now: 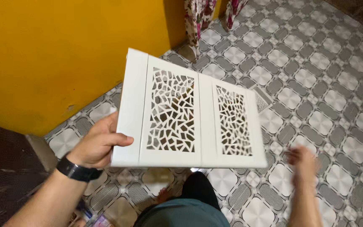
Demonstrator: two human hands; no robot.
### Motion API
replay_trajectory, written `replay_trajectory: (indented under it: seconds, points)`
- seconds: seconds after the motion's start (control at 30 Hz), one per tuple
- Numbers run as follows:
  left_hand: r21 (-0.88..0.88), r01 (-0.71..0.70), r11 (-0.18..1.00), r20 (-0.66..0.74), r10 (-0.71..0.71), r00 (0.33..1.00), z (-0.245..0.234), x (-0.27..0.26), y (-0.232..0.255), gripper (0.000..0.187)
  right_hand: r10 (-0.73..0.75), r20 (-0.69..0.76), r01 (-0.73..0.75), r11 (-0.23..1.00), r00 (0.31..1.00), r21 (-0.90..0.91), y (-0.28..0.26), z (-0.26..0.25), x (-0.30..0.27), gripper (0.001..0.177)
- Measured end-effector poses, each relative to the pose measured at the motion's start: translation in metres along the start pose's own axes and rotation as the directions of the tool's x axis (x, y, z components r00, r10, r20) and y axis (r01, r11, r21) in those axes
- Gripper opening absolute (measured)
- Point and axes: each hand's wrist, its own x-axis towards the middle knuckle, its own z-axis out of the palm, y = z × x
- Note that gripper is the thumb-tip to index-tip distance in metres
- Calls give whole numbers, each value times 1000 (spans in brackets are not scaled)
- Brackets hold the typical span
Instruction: The person assembles a white plastic storage basket by hand. They connect the side panels and base, then insert a perforated divider tray into the basket.
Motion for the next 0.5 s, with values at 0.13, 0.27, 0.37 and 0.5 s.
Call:
replay_trajectory:
  seconds: [0.13, 0.27, 0.37, 0.5]
  points:
    - [202, 61, 977, -42, -54, 998, -2, 5, 19, 72, 58, 70, -88, 814, 996, 574, 84, 104, 63, 59]
    - [355, 113, 928, -97, -84, 992, -22, 7, 43, 75, 226, 243, -330, 559, 943, 761, 97, 154, 51, 77]
    - [340, 71, 938, -188, -6, 982, -30, 6, 60, 57, 154, 351, -379, 503, 924, 776, 76, 171, 21, 86]
    - [540, 103, 835, -289, 69, 955, -26, -4, 57, 46, 297, 346, -453, 478, 890, 753, 50, 168, -12, 94]
